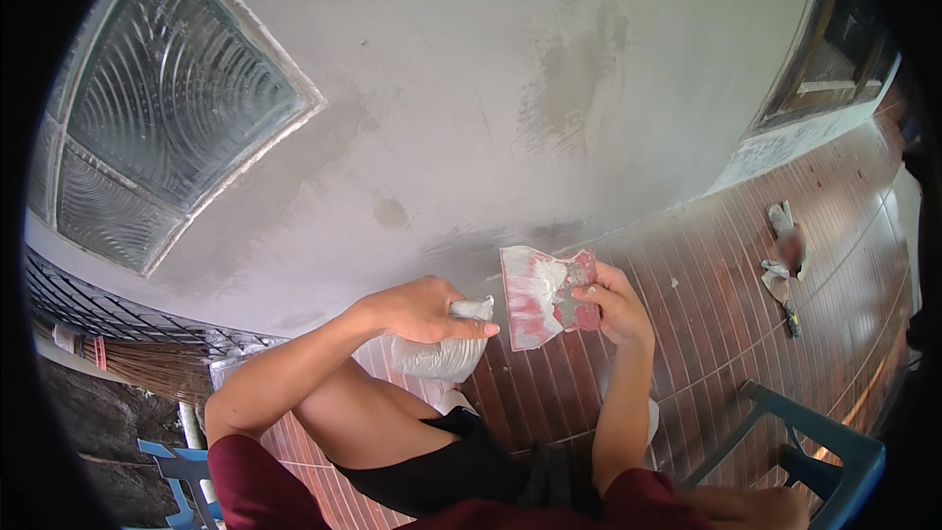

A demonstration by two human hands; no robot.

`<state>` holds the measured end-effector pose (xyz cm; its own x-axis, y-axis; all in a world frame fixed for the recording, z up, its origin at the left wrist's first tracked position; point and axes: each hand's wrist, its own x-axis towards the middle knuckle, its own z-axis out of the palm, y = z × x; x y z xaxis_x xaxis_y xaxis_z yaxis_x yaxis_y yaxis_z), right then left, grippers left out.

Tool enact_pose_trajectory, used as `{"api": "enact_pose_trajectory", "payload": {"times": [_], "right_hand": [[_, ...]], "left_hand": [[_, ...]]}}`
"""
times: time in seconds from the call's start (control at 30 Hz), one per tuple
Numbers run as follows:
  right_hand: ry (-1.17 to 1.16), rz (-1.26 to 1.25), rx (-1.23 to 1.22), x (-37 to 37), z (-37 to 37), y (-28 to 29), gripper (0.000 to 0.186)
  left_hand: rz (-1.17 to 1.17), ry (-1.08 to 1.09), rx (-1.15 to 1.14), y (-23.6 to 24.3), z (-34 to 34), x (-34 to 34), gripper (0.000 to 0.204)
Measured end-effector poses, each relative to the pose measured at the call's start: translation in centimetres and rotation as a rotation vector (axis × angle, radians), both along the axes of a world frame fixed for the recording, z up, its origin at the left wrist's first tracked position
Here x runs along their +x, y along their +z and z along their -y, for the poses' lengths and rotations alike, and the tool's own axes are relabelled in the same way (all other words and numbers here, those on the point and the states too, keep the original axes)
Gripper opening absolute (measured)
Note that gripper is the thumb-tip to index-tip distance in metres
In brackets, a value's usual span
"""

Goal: The person applies plaster to a wall using a putty knife. They repeatedly scoop plaster from a plastic bag and spread it onto the wall surface in small sections.

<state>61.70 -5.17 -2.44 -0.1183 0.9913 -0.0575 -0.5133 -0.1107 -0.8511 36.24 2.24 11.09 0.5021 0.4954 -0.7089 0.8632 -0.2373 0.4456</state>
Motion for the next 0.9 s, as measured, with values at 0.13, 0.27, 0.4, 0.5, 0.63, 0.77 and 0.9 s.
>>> {"api": "enact_pose_trajectory", "payload": {"times": [0.13,0.27,0.4,0.5,0.63,0.77,0.9], "right_hand": [[0.036,-0.037,-0.103,-0.6,0.3,-0.5,0.025],[0.040,0.036,0.021,-0.8,-0.2,-0.3,0.024],[0.069,0.030,0.060,-1.1,-0.1,-0.2,0.023],[0.049,0.035,0.084,-1.2,0.0,-0.2,0.021],[0.100,0.035,0.043,-1.1,0.0,0.2,0.021],[0.123,0.000,-0.002,-1.3,0.0,0.2,0.022],[0.103,0.005,0.024,-1.9,-0.4,-0.4,0.020]], "left_hand": [[-0.134,-0.075,0.000,-0.5,0.1,0.8,0.067],[-0.136,-0.062,-0.018,-0.6,0.5,1.4,0.070],[-0.110,-0.090,0.008,-0.3,0.8,1.6,0.073],[-0.095,-0.118,0.017,-0.4,1.0,1.6,0.073],[-0.156,-0.160,0.025,-0.6,0.9,1.6,0.073],[-0.164,-0.133,-0.015,-0.9,1.0,1.3,0.075],[-0.202,-0.191,0.058,-1.6,1.2,1.5,0.076]]}}
